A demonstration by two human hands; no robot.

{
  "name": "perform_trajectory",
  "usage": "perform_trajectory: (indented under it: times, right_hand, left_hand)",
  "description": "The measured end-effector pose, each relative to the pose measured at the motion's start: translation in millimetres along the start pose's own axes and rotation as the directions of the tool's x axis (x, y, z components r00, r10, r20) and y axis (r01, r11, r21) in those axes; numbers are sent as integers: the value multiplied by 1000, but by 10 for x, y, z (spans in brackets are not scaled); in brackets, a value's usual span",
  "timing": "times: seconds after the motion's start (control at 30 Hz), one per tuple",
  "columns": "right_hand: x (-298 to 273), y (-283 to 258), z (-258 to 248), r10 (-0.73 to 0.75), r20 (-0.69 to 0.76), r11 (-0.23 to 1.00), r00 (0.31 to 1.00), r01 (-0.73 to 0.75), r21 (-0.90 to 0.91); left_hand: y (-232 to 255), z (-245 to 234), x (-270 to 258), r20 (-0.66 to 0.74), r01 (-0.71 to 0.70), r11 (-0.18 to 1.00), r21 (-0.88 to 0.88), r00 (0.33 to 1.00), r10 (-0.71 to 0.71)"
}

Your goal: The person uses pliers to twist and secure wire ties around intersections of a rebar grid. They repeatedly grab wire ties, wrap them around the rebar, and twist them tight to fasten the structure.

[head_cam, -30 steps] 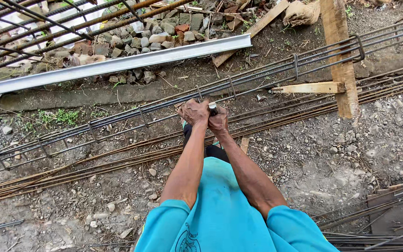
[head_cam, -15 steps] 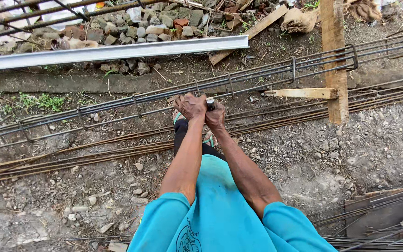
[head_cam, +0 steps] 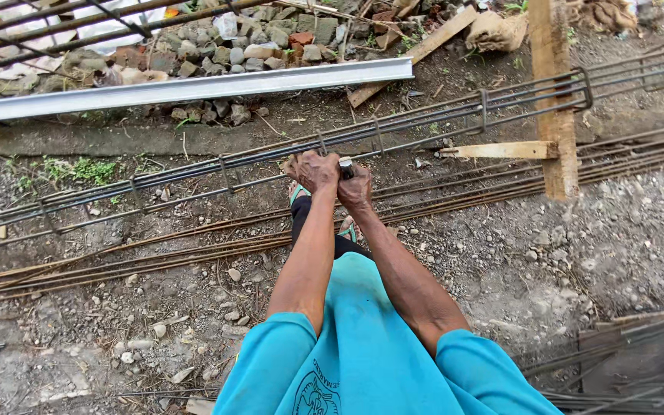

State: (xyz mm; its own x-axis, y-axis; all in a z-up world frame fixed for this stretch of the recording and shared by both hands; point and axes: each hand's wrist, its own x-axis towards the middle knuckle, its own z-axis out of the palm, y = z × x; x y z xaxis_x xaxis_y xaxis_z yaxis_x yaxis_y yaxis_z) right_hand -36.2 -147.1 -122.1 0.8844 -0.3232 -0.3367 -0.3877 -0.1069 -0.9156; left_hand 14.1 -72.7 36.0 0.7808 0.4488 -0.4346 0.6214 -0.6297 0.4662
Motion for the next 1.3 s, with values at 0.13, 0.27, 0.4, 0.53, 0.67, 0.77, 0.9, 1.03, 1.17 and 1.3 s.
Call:
perform_trajectory:
  times: [0.13,0.27,0.4,0.53,0.67,0.77,0.9,1.03,1.17,1.3]
  right_hand:
    - [33,-64,9,-4,12,999,1000,4,51]
    - [-10,-40,13,-8,30,1000,1000,8,-19]
    - [-37,-150,-32,-28,43,999,999,29,-26]
    - [-164,-520,-68,-47,88,999,995,45,26]
    - [-112,-531,-65,-10,30,998,1000,11,-59]
    - [-67,-476,-20,-25,18,997,1000,26,-69]
    - [-90,-578,-59,-53,46,982,998,60,-179]
    - [-67,-565,-71,-42,35,992,999,46,-117]
    - [-84,-488,-50,-33,38,992,999,38,-123]
    - [-69,-596,-6,35,-24,996,999,-36,-77]
  left_hand:
    - [126,131,55,-16,115,979,-167,993,-120]
    - [-605,929,578,-169,37,996,-84,984,-51]
    - [-600,985,604,-196,62,998,4,979,-60]
    - [-673,779,484,-243,-28,991,133,968,60]
    - [-911,390,365,-66,-257,957,-132,966,250]
    - [-898,-27,340,55,-377,890,-258,914,403]
    - [-824,-389,444,351,-306,878,-369,828,436]
    - [-764,-429,650,549,-274,932,-239,753,362]
    - [-774,-431,677,667,-307,932,-191,657,353]
    - [-713,-395,792,739,-414,898,-148,558,378]
